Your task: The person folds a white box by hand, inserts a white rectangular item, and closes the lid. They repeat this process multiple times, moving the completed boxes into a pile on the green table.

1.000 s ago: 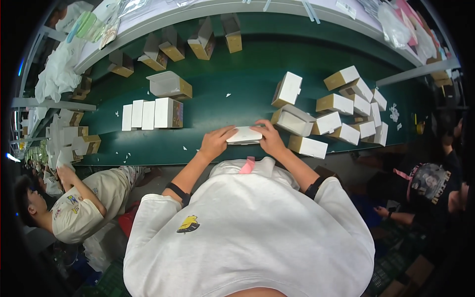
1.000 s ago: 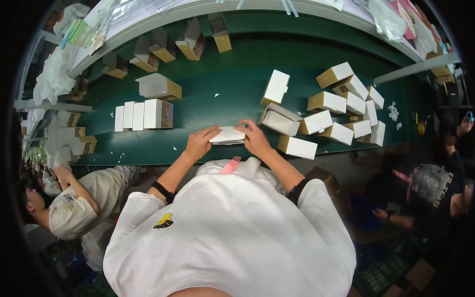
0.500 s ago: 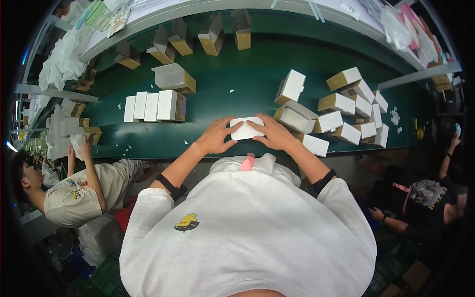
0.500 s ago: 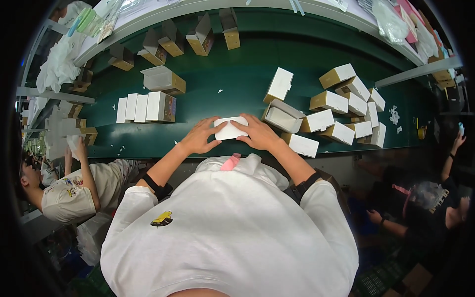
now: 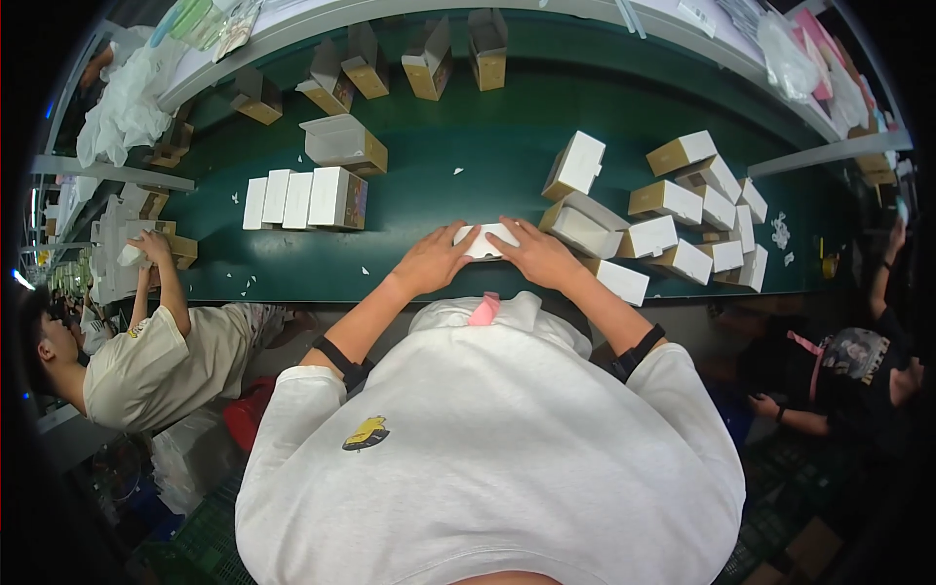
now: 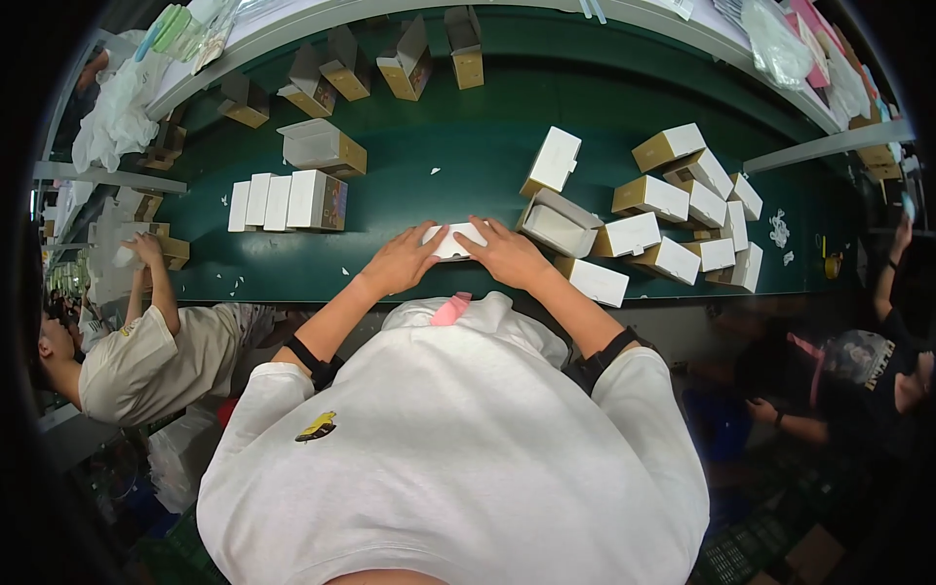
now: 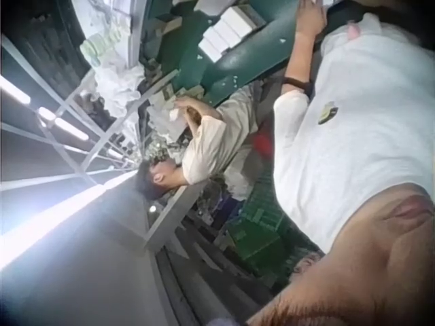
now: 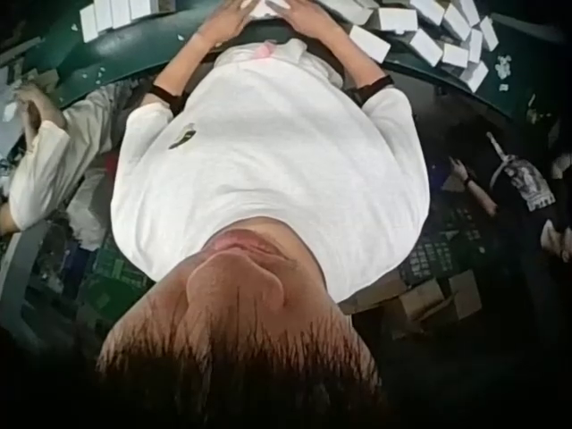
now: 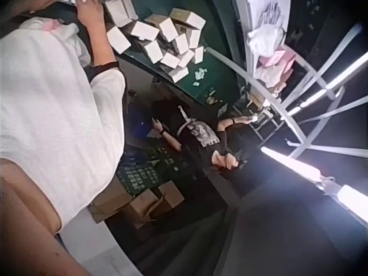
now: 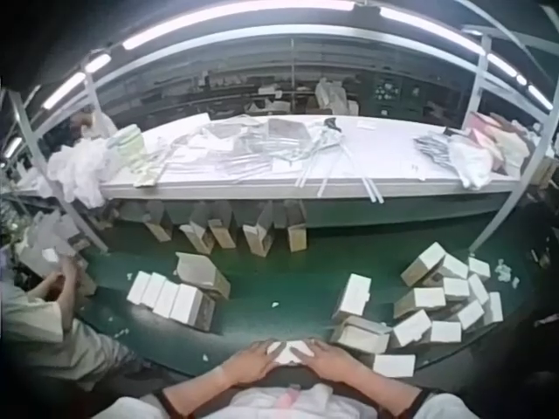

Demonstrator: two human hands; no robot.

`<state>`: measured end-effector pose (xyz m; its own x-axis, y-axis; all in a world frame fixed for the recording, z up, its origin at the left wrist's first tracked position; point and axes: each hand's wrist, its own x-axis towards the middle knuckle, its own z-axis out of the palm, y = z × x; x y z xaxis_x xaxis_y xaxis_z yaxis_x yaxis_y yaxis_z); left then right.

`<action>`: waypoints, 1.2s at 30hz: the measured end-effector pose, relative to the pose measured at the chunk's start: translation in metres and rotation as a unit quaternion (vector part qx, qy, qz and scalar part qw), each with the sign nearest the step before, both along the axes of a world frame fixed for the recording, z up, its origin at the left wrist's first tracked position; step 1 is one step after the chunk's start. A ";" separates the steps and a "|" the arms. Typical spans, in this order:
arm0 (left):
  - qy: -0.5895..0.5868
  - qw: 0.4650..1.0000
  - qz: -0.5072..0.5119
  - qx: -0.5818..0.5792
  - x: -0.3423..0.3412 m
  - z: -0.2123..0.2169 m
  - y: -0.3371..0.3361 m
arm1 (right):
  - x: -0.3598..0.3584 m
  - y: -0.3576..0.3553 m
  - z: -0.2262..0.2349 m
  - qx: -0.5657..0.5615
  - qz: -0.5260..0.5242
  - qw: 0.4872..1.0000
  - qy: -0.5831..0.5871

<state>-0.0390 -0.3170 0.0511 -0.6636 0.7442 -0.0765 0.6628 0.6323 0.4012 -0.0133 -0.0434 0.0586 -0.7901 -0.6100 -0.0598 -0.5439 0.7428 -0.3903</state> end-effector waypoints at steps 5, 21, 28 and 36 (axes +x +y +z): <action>0.059 0.998 0.014 -0.013 0.016 -0.019 0.003 | 0.006 0.002 -0.007 0.042 0.018 0.998 0.036; 0.057 0.998 0.009 -0.019 0.006 -0.007 -0.006 | -0.007 -0.003 0.006 0.012 0.045 0.999 -0.020; 0.040 0.999 -0.005 0.014 0.011 -0.007 0.005 | 0.002 0.009 0.004 0.057 0.056 0.997 -0.012; 0.098 0.993 0.062 0.002 0.034 -0.028 0.017 | 0.011 0.009 -0.001 0.082 0.054 0.994 0.057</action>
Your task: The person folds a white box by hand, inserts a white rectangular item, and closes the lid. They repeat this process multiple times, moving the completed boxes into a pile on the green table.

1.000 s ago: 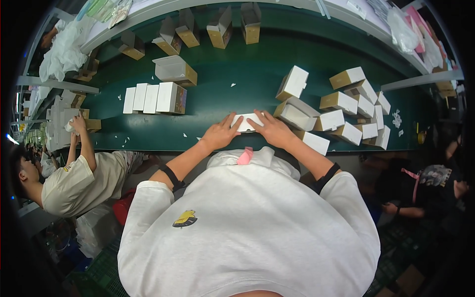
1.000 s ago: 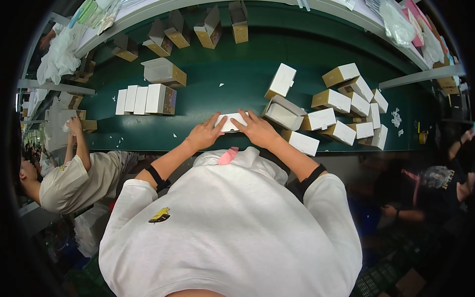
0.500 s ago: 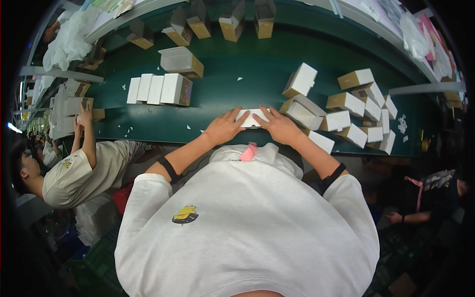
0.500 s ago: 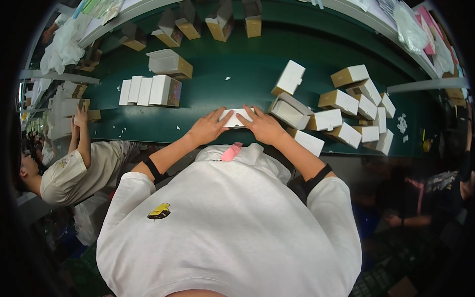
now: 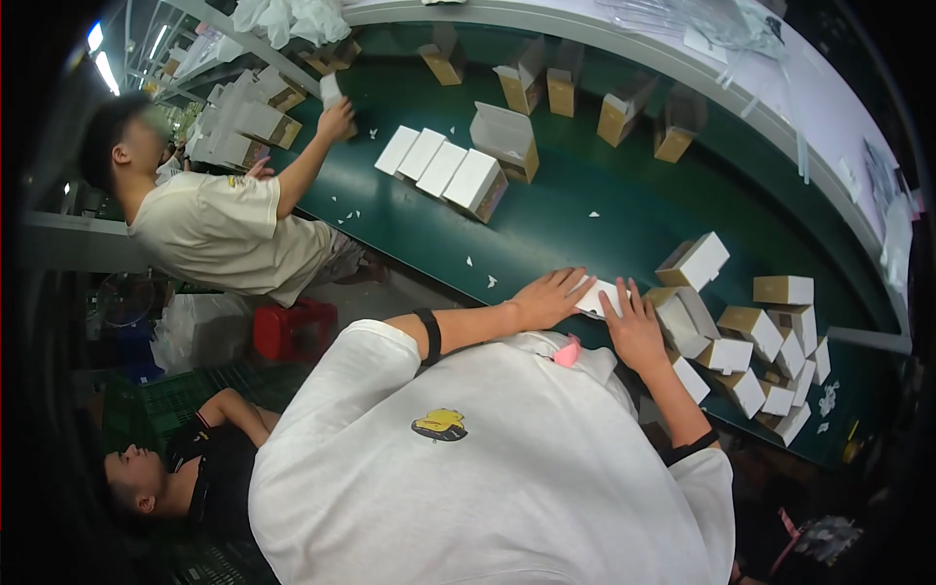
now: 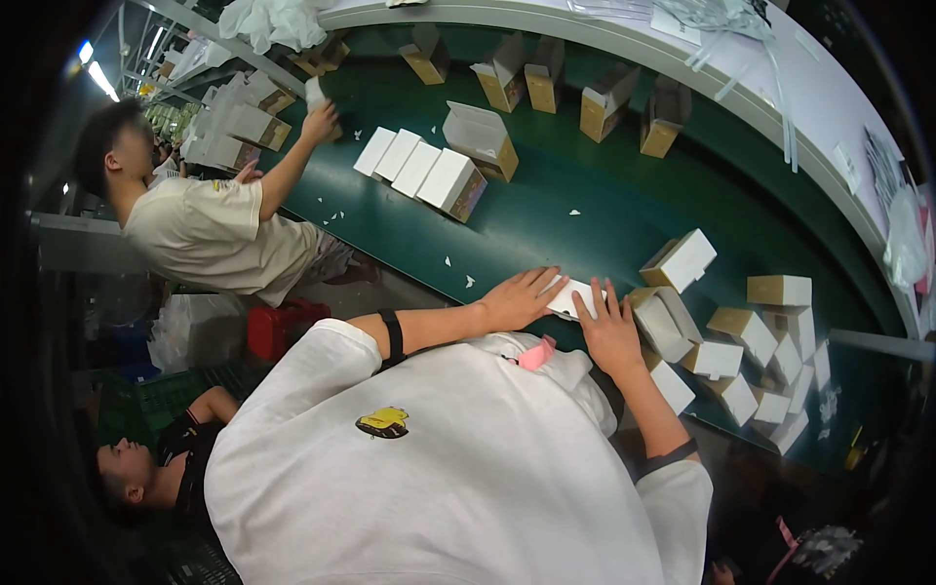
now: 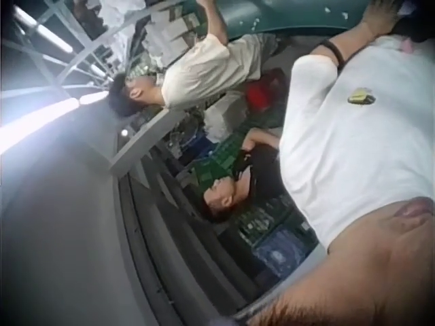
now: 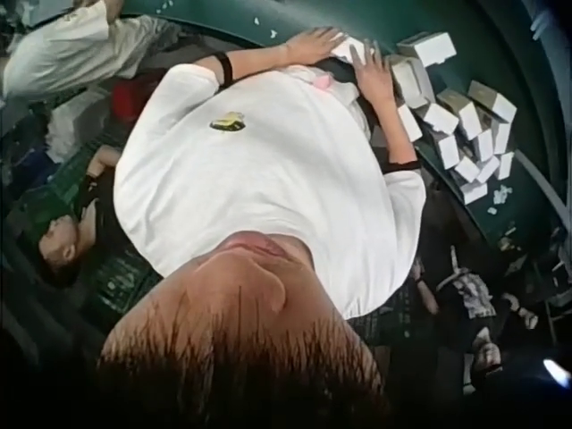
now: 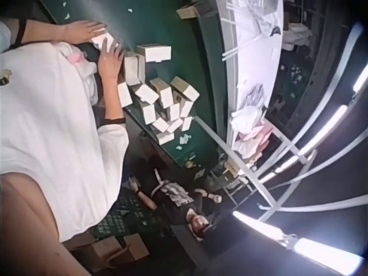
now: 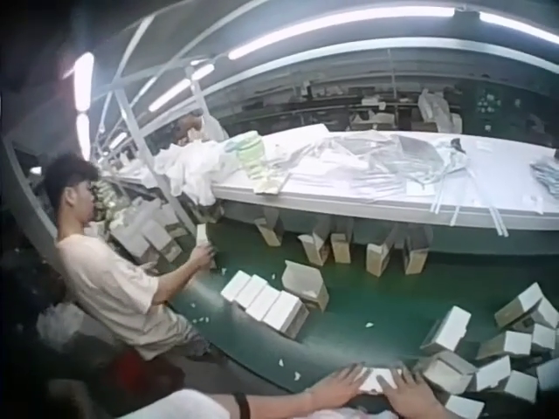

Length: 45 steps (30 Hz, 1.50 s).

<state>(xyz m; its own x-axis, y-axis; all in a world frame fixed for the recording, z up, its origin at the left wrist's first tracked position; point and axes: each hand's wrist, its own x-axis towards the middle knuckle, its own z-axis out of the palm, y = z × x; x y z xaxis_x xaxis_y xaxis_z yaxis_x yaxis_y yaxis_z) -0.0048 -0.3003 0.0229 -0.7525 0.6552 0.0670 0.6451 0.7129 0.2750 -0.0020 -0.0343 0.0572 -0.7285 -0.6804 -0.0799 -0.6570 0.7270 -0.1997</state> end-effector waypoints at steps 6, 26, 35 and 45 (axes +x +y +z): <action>-0.060 0.996 0.025 -0.054 0.000 0.004 0.005 | 0.001 -0.015 -0.006 -0.032 0.023 0.998 0.058; -0.116 0.973 0.073 0.184 0.001 -0.006 0.007 | 0.027 -0.014 -0.028 -0.260 -0.036 0.962 0.068; -0.116 0.941 0.166 0.272 0.005 -0.017 0.030 | 0.010 -0.030 -0.027 -0.352 -0.165 0.921 0.028; -0.101 0.942 0.174 0.269 0.007 -0.025 0.034 | 0.013 -0.021 -0.038 -0.381 -0.140 0.914 0.004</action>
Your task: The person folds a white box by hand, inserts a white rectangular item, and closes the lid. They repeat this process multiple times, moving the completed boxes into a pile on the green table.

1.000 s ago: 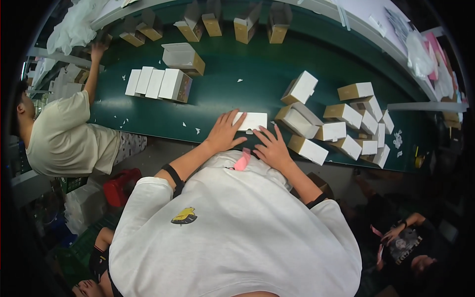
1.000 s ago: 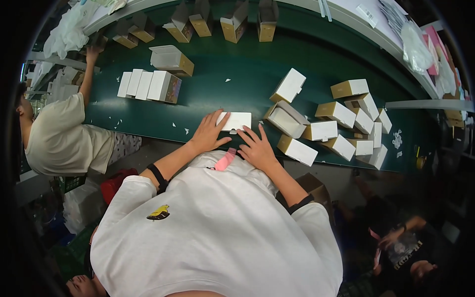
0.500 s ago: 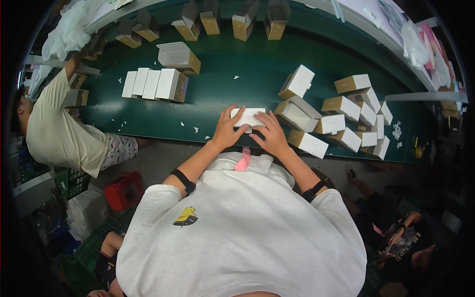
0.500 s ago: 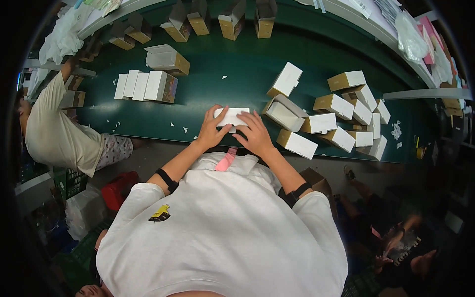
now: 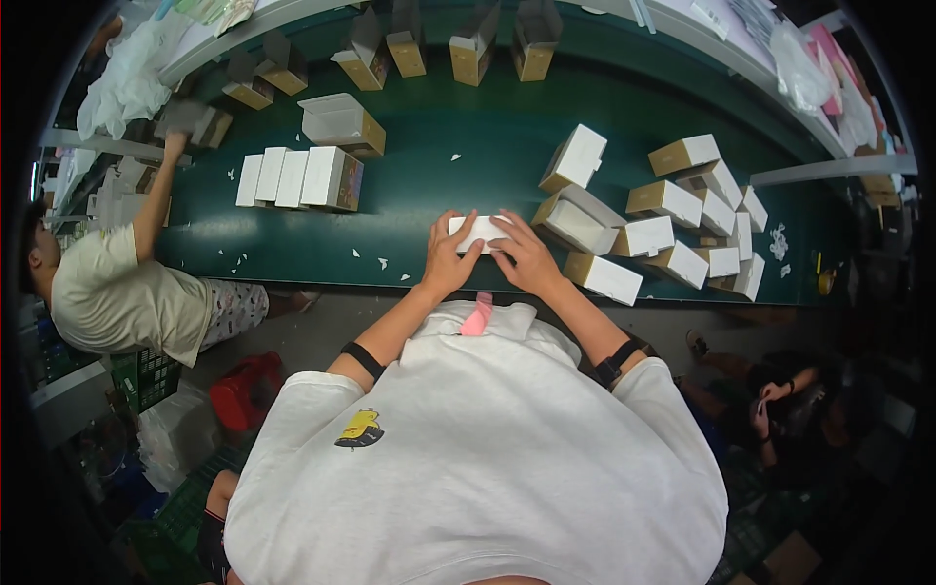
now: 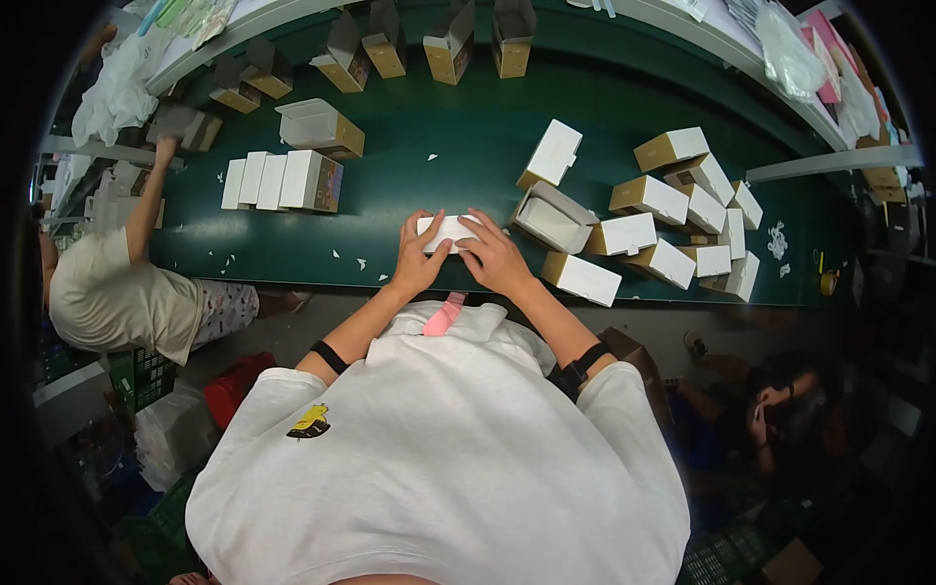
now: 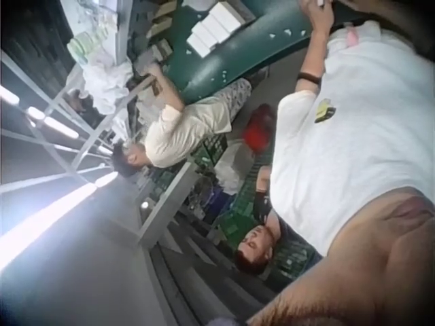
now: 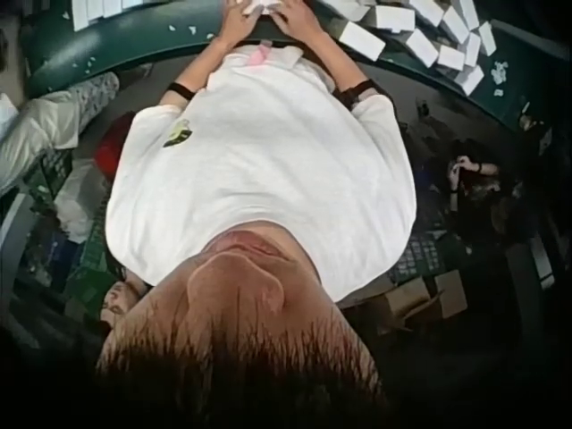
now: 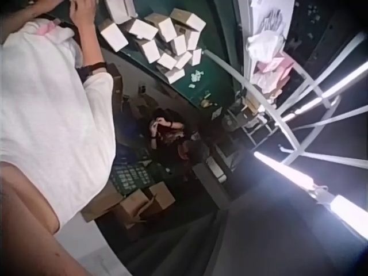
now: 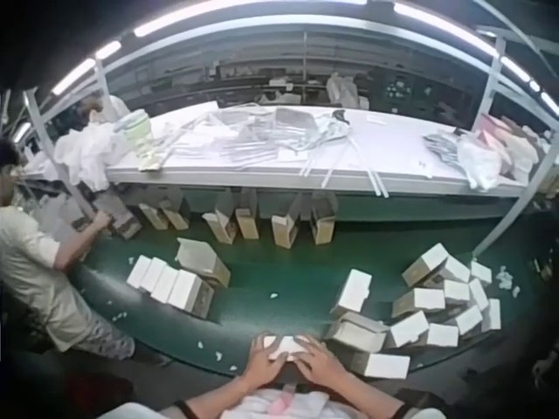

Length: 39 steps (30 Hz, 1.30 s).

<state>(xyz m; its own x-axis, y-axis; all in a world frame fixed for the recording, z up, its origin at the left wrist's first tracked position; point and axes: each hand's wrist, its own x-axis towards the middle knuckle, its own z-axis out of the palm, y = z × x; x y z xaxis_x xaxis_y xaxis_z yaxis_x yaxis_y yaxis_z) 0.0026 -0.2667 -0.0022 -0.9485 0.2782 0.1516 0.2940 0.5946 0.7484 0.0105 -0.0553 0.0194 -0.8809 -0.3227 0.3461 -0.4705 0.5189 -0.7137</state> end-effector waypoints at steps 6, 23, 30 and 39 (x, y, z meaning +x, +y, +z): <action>-0.009 1.000 -0.023 -0.015 0.005 0.010 0.000 | 0.011 0.002 0.008 0.090 0.030 0.990 0.106; 0.027 0.991 -0.117 -0.055 -0.010 0.015 -0.017 | 0.002 0.002 0.001 0.190 0.055 0.967 0.159; 0.060 0.989 -0.103 -0.082 -0.004 0.002 -0.011 | -0.042 -0.001 0.043 0.151 0.089 0.982 0.072; 0.068 0.995 0.025 0.067 -0.107 0.017 -0.036 | -0.087 -0.008 0.055 0.308 0.109 0.940 -0.102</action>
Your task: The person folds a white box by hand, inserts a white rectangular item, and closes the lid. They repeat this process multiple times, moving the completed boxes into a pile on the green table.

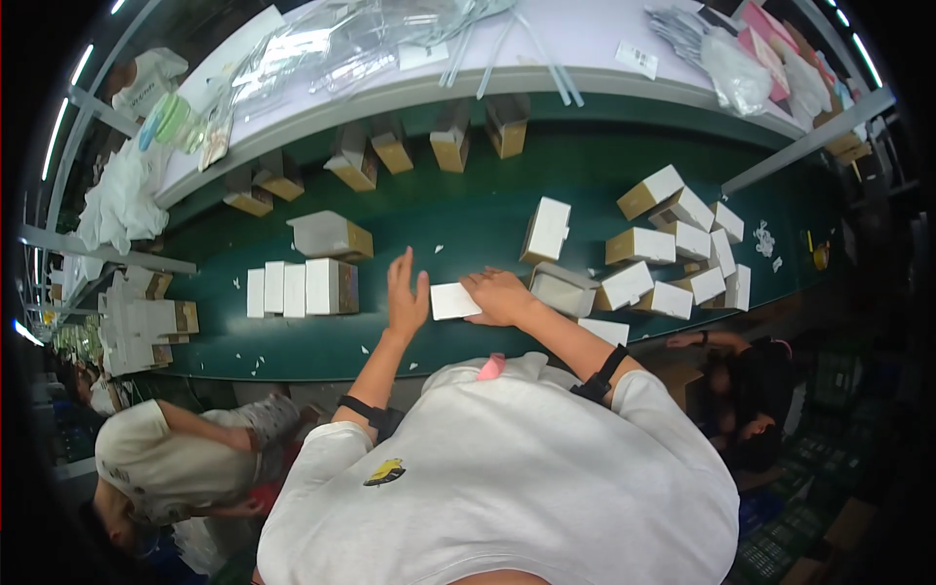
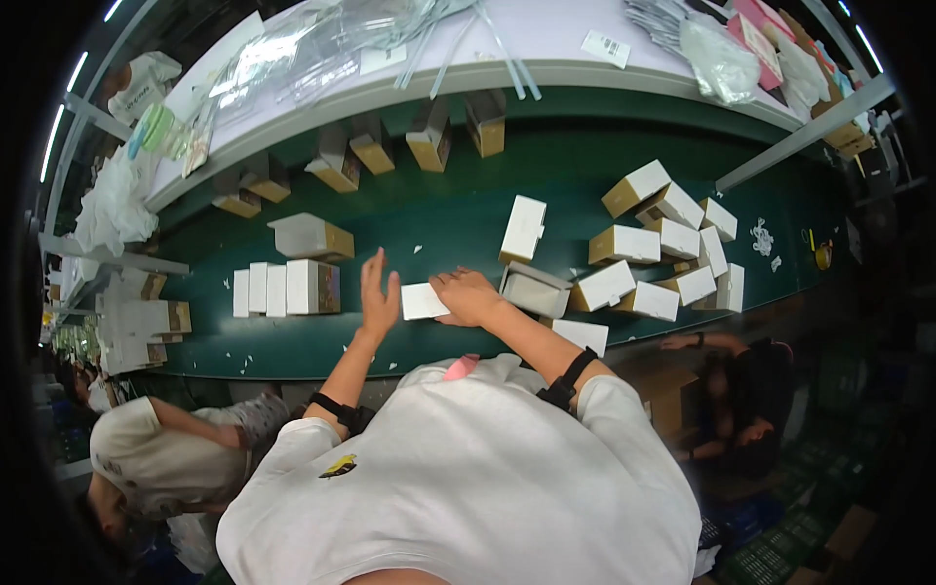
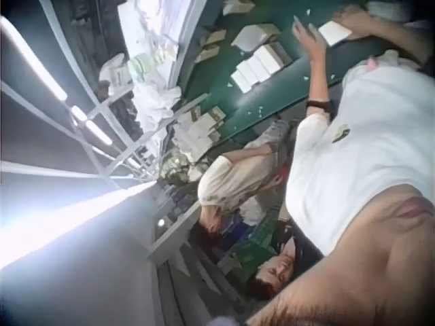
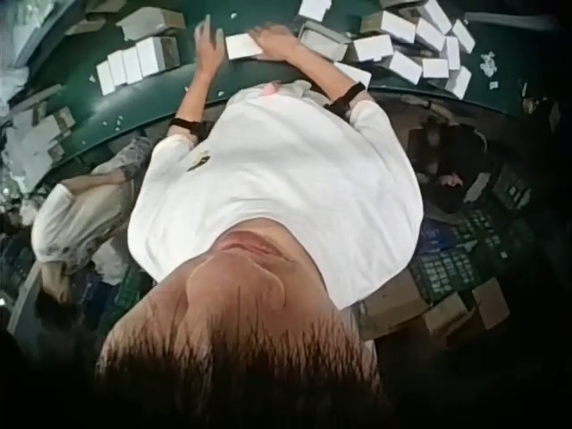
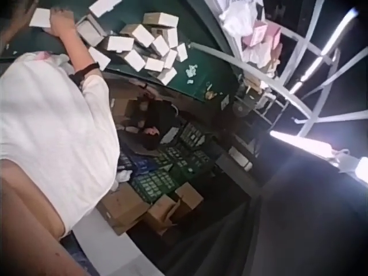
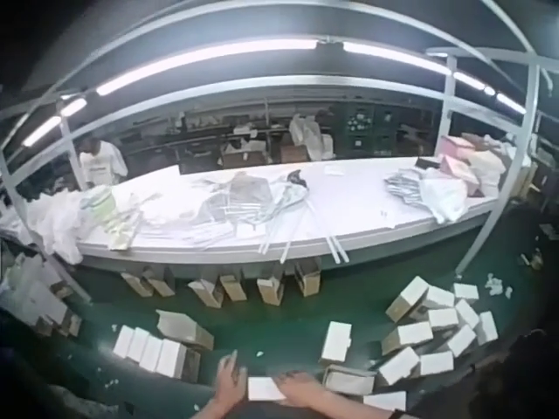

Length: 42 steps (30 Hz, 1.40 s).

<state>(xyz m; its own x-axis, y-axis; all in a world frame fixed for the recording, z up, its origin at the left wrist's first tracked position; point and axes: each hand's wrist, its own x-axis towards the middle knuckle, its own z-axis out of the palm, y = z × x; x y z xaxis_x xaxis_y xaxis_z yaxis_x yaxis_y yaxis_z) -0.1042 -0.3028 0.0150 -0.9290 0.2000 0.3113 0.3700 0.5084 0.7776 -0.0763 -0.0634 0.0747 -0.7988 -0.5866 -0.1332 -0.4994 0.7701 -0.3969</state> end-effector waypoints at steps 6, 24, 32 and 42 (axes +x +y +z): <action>0.134 0.982 0.071 -0.109 -0.157 0.066 0.078 | -0.052 0.072 0.094 -0.106 -0.314 0.927 0.176; 0.125 0.945 0.011 -0.302 -0.161 0.062 0.055 | -0.182 0.178 0.020 -0.084 -0.503 0.858 0.063; -0.100 0.968 -0.064 -0.220 0.019 0.056 0.037 | -0.333 0.173 -0.115 -0.416 -0.573 0.686 -0.167; 0.043 0.986 0.155 -0.044 0.028 0.053 -0.025 | -0.186 0.046 -0.067 -0.580 -0.530 0.586 -0.197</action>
<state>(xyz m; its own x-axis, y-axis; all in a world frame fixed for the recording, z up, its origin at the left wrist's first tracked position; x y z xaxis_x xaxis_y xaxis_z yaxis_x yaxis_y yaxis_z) -0.0766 -0.3275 0.0683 -0.9203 -0.0596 0.3866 0.2497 0.6712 0.6980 -0.2625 -0.0170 0.0080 -0.8383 0.3329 -0.4318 0.3217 -0.3375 -0.8847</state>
